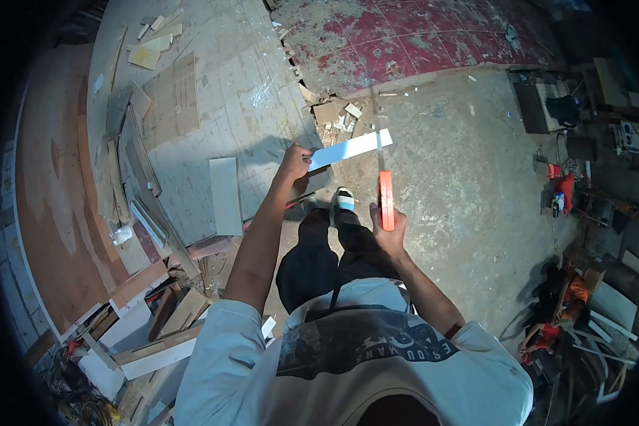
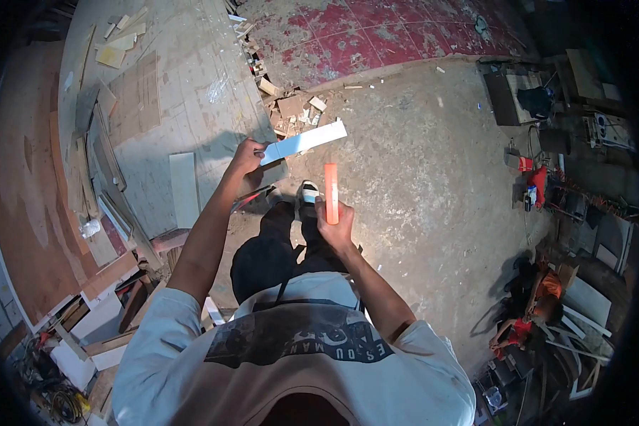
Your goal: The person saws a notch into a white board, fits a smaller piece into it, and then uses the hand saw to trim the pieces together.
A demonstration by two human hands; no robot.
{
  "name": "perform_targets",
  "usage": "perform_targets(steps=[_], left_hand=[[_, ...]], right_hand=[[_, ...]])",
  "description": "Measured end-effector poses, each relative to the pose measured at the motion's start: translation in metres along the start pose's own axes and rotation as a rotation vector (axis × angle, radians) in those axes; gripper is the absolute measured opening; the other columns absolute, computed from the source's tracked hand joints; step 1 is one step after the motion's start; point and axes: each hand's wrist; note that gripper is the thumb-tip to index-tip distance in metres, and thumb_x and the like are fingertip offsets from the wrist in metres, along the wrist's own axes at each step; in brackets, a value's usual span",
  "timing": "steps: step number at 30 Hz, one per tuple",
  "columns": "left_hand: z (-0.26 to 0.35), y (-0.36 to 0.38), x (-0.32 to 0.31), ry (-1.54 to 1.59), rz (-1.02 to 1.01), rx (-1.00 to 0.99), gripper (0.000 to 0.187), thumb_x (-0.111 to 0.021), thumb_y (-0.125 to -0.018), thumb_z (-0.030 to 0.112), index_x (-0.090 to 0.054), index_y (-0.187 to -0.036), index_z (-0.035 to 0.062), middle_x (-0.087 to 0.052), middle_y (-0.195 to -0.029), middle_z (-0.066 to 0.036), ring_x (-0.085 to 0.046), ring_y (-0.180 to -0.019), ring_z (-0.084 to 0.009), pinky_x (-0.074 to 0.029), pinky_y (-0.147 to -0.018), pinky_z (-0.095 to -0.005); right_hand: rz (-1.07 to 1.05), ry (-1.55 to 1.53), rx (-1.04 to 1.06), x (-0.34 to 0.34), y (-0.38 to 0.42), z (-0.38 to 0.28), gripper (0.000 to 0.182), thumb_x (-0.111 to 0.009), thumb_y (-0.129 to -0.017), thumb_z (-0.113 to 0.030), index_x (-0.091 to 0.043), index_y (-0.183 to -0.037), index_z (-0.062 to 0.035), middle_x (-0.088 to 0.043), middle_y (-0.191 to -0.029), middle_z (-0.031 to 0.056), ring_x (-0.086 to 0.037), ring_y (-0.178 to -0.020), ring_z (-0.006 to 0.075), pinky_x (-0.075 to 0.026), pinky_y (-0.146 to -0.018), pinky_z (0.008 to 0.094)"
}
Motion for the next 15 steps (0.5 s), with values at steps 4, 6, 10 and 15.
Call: perform_targets(steps=[4, 6, 10, 15], left_hand=[[0.007, 0.004, -0.001, 0.039, 0.008, -0.024, 0.037, -0.069, -0.073, 0.0, -0.072, -0.105, 0.0162, -0.06, -0.101, -0.022, -0.063, -0.094, -0.0323, -0.05, -0.084, -0.0366], [0.008, 0.002, -0.003, 0.08, 0.031, -0.004, 0.036, -0.069, -0.072, -0.001, -0.072, -0.104, 0.0152, -0.062, -0.101, -0.022, -0.065, -0.089, -0.0307, -0.052, -0.08, -0.0361], [-0.006, -0.007, -0.017, 0.048, 0.076, -0.028, 0.034, -0.068, -0.072, -0.003, -0.072, -0.103, 0.011, -0.066, -0.098, -0.021, -0.067, -0.088, -0.0267, -0.052, -0.077, -0.0342], [-0.014, -0.016, -0.028, 0.117, 0.032, -0.038, 0.039, -0.065, -0.073, -0.003, -0.069, -0.11, 0.0077, -0.07, -0.093, -0.017, -0.066, -0.081, -0.0205, -0.05, -0.074, -0.0327]], right_hand=[[-0.141, 0.076, -0.012, -0.009, -0.003, -0.013, 0.023, -0.064, -0.086, -0.009, -0.055, -0.067, 0.0007, -0.046, -0.054, -0.0011, -0.042, -0.052, 0.0049, -0.036, -0.046, 0.0274], [-0.175, 0.046, -0.008, -0.016, -0.004, -0.01, 0.023, -0.064, -0.086, -0.01, -0.055, -0.067, 0.0004, -0.046, -0.054, -0.0003, -0.042, -0.053, 0.0055, -0.037, -0.047, 0.0278], [-0.246, 0.044, -0.001, -0.025, -0.001, -0.006, 0.023, -0.064, -0.085, -0.012, -0.055, -0.068, 0.0002, -0.047, -0.054, 0.0022, -0.044, -0.053, 0.0077, -0.039, -0.05, 0.0291], [-0.29, 0.088, -0.043, -0.032, -0.002, -0.006, 0.024, -0.063, -0.086, -0.014, -0.057, -0.069, 0.001, -0.053, -0.055, 0.0047, -0.049, -0.054, 0.0081, -0.041, -0.05, 0.0305]])
Point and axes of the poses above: each hand's wrist, its own y-axis away from the middle knuckle, its own x-axis out of the back of the hand, z = x × y
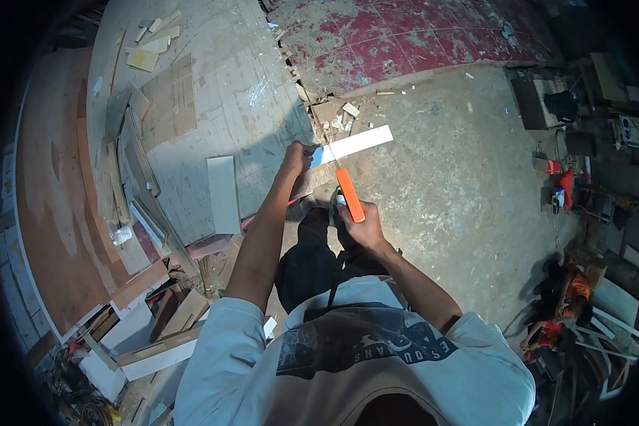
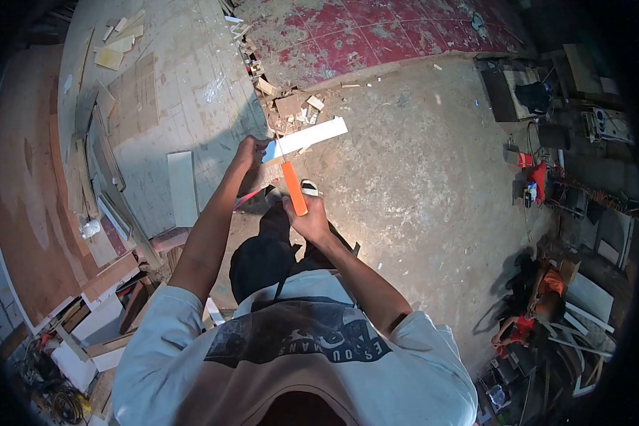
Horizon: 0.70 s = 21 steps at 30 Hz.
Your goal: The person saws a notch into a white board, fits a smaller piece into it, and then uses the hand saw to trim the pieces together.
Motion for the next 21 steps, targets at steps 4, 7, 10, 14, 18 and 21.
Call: perform_targets(steps=[4, 7, 10, 14, 18, 21], left_hand=[[0.022, 0.009, 0.01, 0.203, -0.015, 0.079, 0.029, -0.065, -0.072, -0.005, -0.07, -0.099, 0.0012, -0.07, -0.09, -0.01, -0.066, -0.08, -0.0191, -0.05, -0.071, -0.0316], [0.027, 0.012, 0.014, -0.262, 0.11, 0.038, 0.02, -0.062, -0.077, 0.002, -0.073, -0.093, 0.0061, -0.071, -0.085, -0.012, -0.066, -0.073, -0.0167, -0.051, -0.065, -0.029], [0.015, -0.004, 0.016, 0.452, -0.057, 0.447, 0.015, -0.061, -0.079, 0.006, -0.072, -0.09, 0.0058, -0.071, -0.082, -0.011, -0.066, -0.074, -0.0186, -0.05, -0.065, -0.0322], [0.013, 0.001, 0.017, 0.389, -0.03, 0.303, 0.009, -0.058, -0.078, 0.006, -0.064, -0.084, 0.003, -0.065, -0.085, -0.017, -0.061, -0.083, -0.0332, -0.048, -0.071, -0.0388], [0.005, 0.015, 0.007, -0.099, 0.212, -0.508, 0.009, -0.056, -0.076, 0.006, -0.055, -0.082, -0.0008, -0.057, -0.087, -0.023, -0.053, -0.085, -0.044, -0.045, -0.072, -0.0411], [0.039, 0.032, 0.01, 0.165, 0.063, -0.113, 0.021, -0.051, -0.078, 0.003, -0.059, -0.097, -0.001, -0.057, -0.096, -0.025, -0.054, -0.09, -0.0415, -0.044, -0.077, -0.0419]], right_hand=[[-0.024, -0.017, -0.034, 0.001, -0.005, -0.003, 0.024, -0.063, -0.088, -0.014, -0.057, -0.07, 0.0004, -0.049, -0.058, -0.001, -0.043, -0.057, 0.0058, -0.038, -0.05, 0.0279], [-0.04, -0.036, -0.046, 0.002, -0.008, -0.004, 0.024, -0.063, -0.088, -0.014, -0.056, -0.07, 0.0002, -0.049, -0.058, -0.0014, -0.042, -0.057, 0.0056, -0.038, -0.051, 0.0278], [-0.062, -0.044, -0.082, 0.002, -0.013, 0.001, 0.022, -0.063, -0.087, -0.013, -0.057, -0.071, 0.0009, -0.051, -0.059, -0.0012, -0.044, -0.058, 0.0053, -0.039, -0.052, 0.0275], [-0.091, -0.035, -0.069, 0.0, -0.018, -0.003, 0.016, -0.061, -0.087, -0.009, -0.06, -0.075, 0.0019, -0.054, -0.061, -0.0002, -0.048, -0.06, 0.0053, -0.042, -0.054, 0.0268], [-0.117, -0.069, -0.064, -0.001, -0.02, -0.002, 0.014, -0.06, -0.087, -0.008, -0.062, -0.077, 0.0022, -0.056, -0.064, -0.0007, -0.049, -0.062, 0.0051, -0.044, -0.056, 0.0262], [-0.12, -0.023, -0.047, -0.003, -0.017, 0.007, 0.017, -0.06, -0.087, -0.009, -0.061, -0.074, 0.0023, -0.055, -0.062, -0.0017, -0.048, -0.061, 0.0048, -0.043, -0.055, 0.0268]])
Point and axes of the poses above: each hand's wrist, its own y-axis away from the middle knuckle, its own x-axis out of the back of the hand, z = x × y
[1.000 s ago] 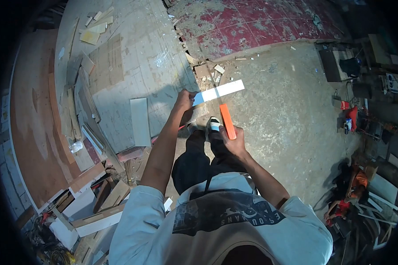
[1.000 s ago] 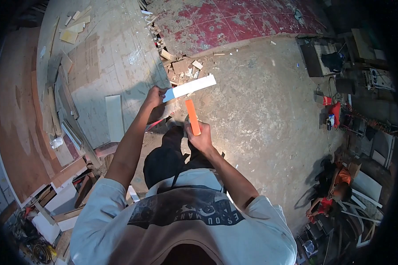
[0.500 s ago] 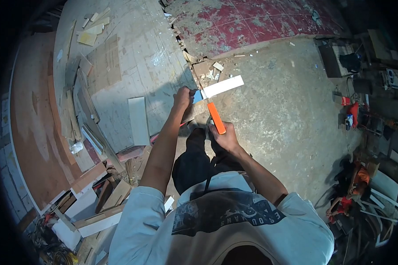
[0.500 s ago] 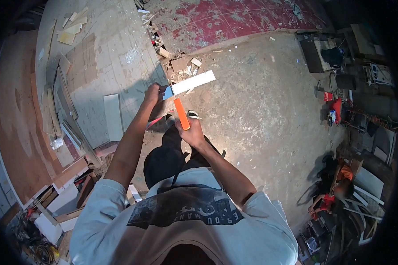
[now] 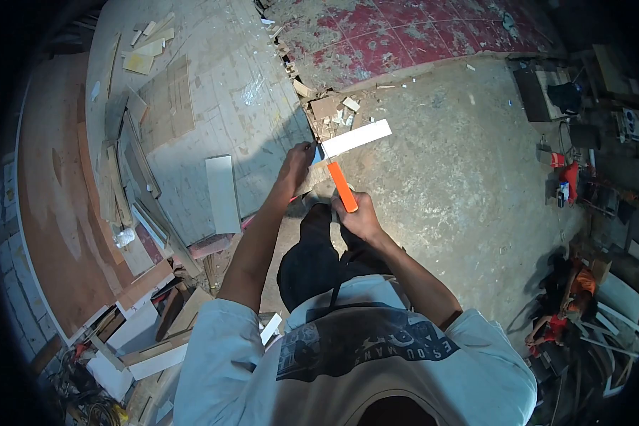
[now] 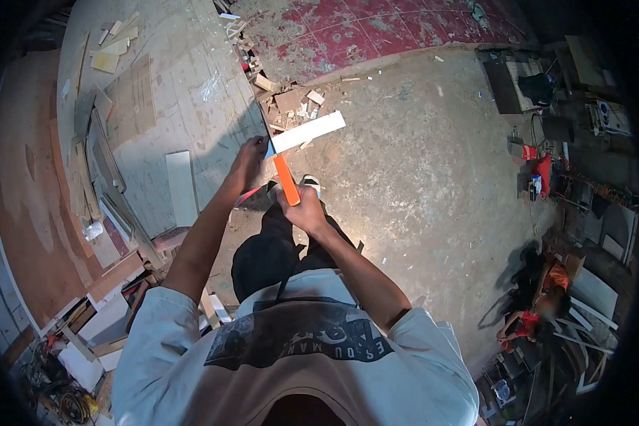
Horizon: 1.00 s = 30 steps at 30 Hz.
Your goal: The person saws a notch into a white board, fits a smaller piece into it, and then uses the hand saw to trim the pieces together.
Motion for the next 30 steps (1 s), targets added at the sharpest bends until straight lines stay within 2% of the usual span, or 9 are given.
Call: perform_targets(steps=[1, 2, 4, 6, 7, 11, 16, 25, 30], left_hand=[[0.012, 0.005, 0.001, 0.224, -0.056, 0.284, 0.028, -0.05, -0.078, 0.002, -0.059, -0.105, -0.0006, -0.057, -0.103, -0.025, -0.054, -0.096, -0.0395, -0.043, -0.082, -0.0418], [0.005, 0.012, -0.006, 0.224, -0.057, 0.28, 0.028, -0.05, -0.078, 0.002, -0.059, -0.105, -0.0006, -0.057, -0.103, -0.025, -0.054, -0.096, -0.0395, -0.043, -0.082, -0.0418], [-0.02, 0.022, -0.024, -0.511, 0.205, -0.393, 0.041, -0.052, -0.081, 0.005, -0.051, -0.121, -0.0014, -0.053, -0.116, -0.023, -0.05, -0.11, -0.0355, -0.037, -0.094, -0.043], [-0.023, 0.022, -0.023, -0.365, 0.2, -0.384, 0.045, -0.054, -0.081, 0.007, -0.048, -0.124, -0.0019, -0.051, -0.12, -0.022, -0.046, -0.114, -0.0359, -0.033, -0.098, -0.0441], [-0.019, 0.023, -0.021, -0.222, 0.192, -0.369, 0.049, -0.057, -0.081, 0.009, -0.044, -0.127, -0.0024, -0.048, -0.124, -0.021, -0.043, -0.118, -0.0363, -0.03, -0.101, -0.0453], [-0.004, 0.026, -0.018, -0.253, 0.113, -0.263, 0.054, -0.062, -0.079, 0.01, -0.043, -0.129, -0.0019, -0.048, -0.123, -0.022, -0.043, -0.117, -0.0389, -0.03, -0.101, -0.0451], [-0.018, 0.021, -0.025, -0.344, 0.199, -0.365, 0.058, -0.069, -0.074, 0.009, -0.044, -0.125, -0.0009, -0.047, -0.122, -0.021, -0.044, -0.116, -0.0396, -0.032, -0.098, -0.0451], [-0.025, 0.008, -0.023, -0.298, 0.159, -0.387, 0.045, -0.064, -0.074, 0.009, -0.05, -0.116, 0.0002, -0.05, -0.11, -0.019, -0.047, -0.102, -0.0391, -0.037, -0.087, -0.0452], [-0.026, 0.009, -0.022, -0.31, 0.13, -0.378, 0.058, -0.067, -0.067, 0.002, -0.047, -0.121, -0.0014, -0.046, -0.111, -0.019, -0.046, -0.102, -0.0377, -0.036, -0.09, -0.0457]], right_hand=[[0.003, -0.001, 0.002, -0.001, 0.001, -0.003, 0.017, -0.06, -0.087, -0.009, -0.061, -0.074, 0.0023, -0.055, -0.062, -0.0017, -0.048, -0.061, 0.0048, -0.043, -0.055, 0.0268], [0.011, -0.015, -0.006, -0.001, 0.003, -0.007, 0.019, -0.06, -0.088, -0.009, -0.06, -0.072, 0.002, -0.054, -0.061, -0.0015, -0.048, -0.06, 0.005, -0.043, -0.054, 0.0274], [0.021, -0.026, -0.011, -0.002, 0.003, -0.006, 0.021, -0.059, -0.088, -0.01, -0.059, -0.07, 0.0017, -0.054, -0.06, -0.0014, -0.047, -0.059, 0.0051, -0.042, -0.053, 0.0279], [-0.011, -0.031, -0.01, -0.002, 0.001, -0.003, 0.021, -0.062, -0.086, -0.017, -0.061, -0.079, 0.0021, -0.056, -0.058, 0.0077, -0.054, -0.056, 0.0122, -0.046, -0.056, 0.0327], [-0.013, -0.028, -0.011, -0.002, 0.001, -0.003, 0.021, -0.062, -0.086, -0.017, -0.061, -0.079, 0.0021, -0.056, -0.058, 0.0077, -0.054, -0.056, 0.0122, -0.046, -0.056, 0.0327], [-0.009, 0.013, 0.009, -0.004, 0.004, -0.002, 0.021, -0.061, -0.085, -0.017, -0.059, -0.077, 0.0021, -0.057, -0.06, 0.0095, -0.056, -0.057, 0.0147, -0.046, -0.057, 0.0334], [0.009, 0.02, 0.016, -0.002, 0.005, -0.004, 0.021, -0.061, -0.085, -0.016, -0.059, -0.076, 0.0023, -0.058, -0.06, 0.0101, -0.056, -0.057, 0.0143, -0.046, -0.057, 0.033], [0.019, -0.042, 0.004, -0.001, 0.002, -0.005, 0.019, -0.06, -0.086, -0.015, -0.061, -0.08, 0.0027, -0.06, -0.063, 0.0088, -0.054, -0.06, 0.0108, -0.046, -0.058, 0.032], [-0.001, -0.004, -0.056, -0.003, 0.001, -0.014, 0.02, -0.061, -0.086, -0.015, -0.06, -0.078, 0.0032, -0.059, -0.063, 0.0122, -0.056, -0.058, 0.0152, -0.047, -0.059, 0.0339]])
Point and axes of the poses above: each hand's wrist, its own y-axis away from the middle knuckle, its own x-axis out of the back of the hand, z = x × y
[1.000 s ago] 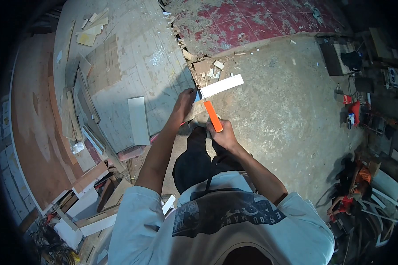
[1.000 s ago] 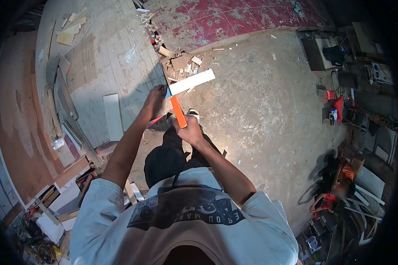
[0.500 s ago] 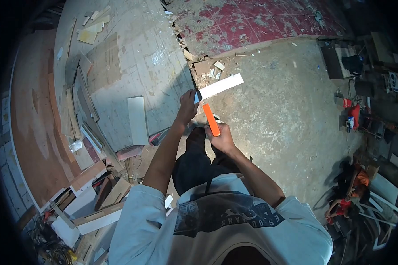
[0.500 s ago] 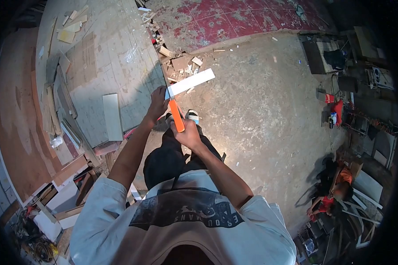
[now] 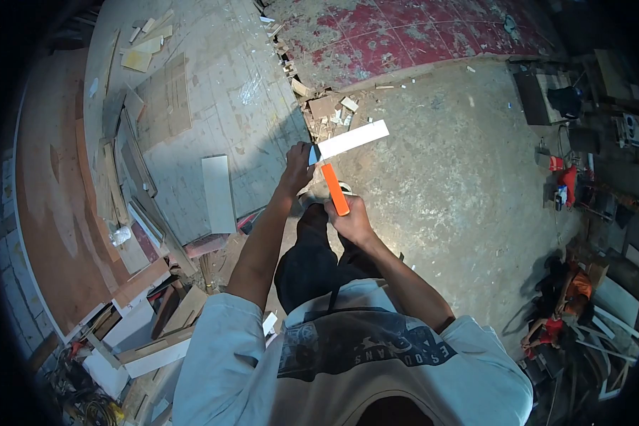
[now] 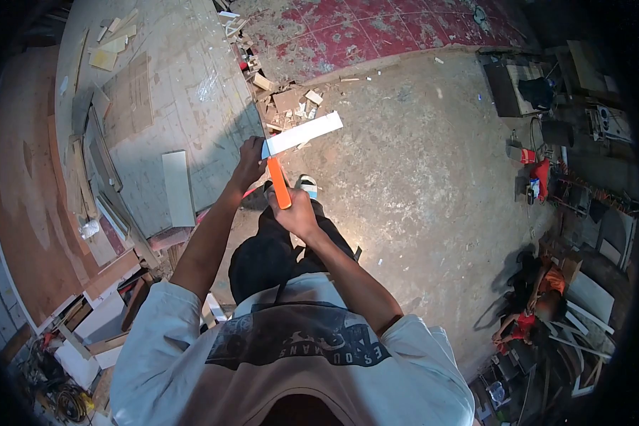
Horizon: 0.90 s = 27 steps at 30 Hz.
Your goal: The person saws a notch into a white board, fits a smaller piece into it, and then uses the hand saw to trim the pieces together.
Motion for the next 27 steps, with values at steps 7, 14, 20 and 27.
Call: perform_targets(steps=[7, 14, 20, 27], left_hand=[[0.002, -0.001, -0.004, -0.088, -0.012, 0.058, 0.059, -0.071, -0.064, 0.004, -0.048, -0.118, -0.002, -0.045, -0.105, -0.018, -0.046, -0.098, -0.0365, -0.037, -0.085, -0.0453], [0.001, -0.002, -0.003, -0.112, -0.027, 0.036, 0.059, -0.072, -0.064, 0.005, -0.048, -0.117, -0.0022, -0.046, -0.105, -0.018, -0.047, -0.097, -0.0362, -0.038, -0.083, -0.0461], [0.006, -0.003, -0.004, -0.103, -0.006, 0.067, 0.057, -0.073, -0.064, 0.005, -0.049, -0.115, -0.0005, -0.047, -0.107, -0.017, -0.047, -0.097, -0.0357, -0.039, -0.083, -0.0464], [0.008, -0.001, -0.004, -0.105, 0.034, 0.071, 0.059, -0.074, -0.063, 0.005, -0.049, -0.116, -0.0002, -0.046, -0.108, -0.017, -0.047, -0.1, -0.0361, -0.039, -0.083, -0.0461]], right_hand=[[0.035, 0.037, 0.04, -0.003, 0.0, -0.013, 0.022, -0.061, -0.083, -0.015, -0.059, -0.074, 0.0043, -0.059, -0.061, 0.0162, -0.059, -0.057, 0.021, -0.047, -0.058, 0.0353], [-0.005, 0.105, 0.042, 0.008, 0.019, -0.033, 0.022, -0.061, -0.082, -0.015, -0.058, -0.073, 0.0049, -0.059, -0.063, 0.0208, -0.062, -0.06, 0.0318, -0.048, -0.06, 0.0391], [0.01, 0.13, 0.072, 0.011, 0.023, -0.045, 0.023, -0.061, -0.084, -0.016, -0.058, -0.074, 0.0048, -0.058, -0.061, 0.0157, -0.057, -0.06, 0.022, -0.046, -0.059, 0.0361], [0.01, 0.112, 0.105, 0.01, 0.017, -0.048, 0.023, -0.061, -0.086, -0.016, -0.059, -0.076, 0.0046, -0.057, -0.06, 0.0091, -0.051, -0.062, 0.0089, -0.045, -0.06, 0.0316]])
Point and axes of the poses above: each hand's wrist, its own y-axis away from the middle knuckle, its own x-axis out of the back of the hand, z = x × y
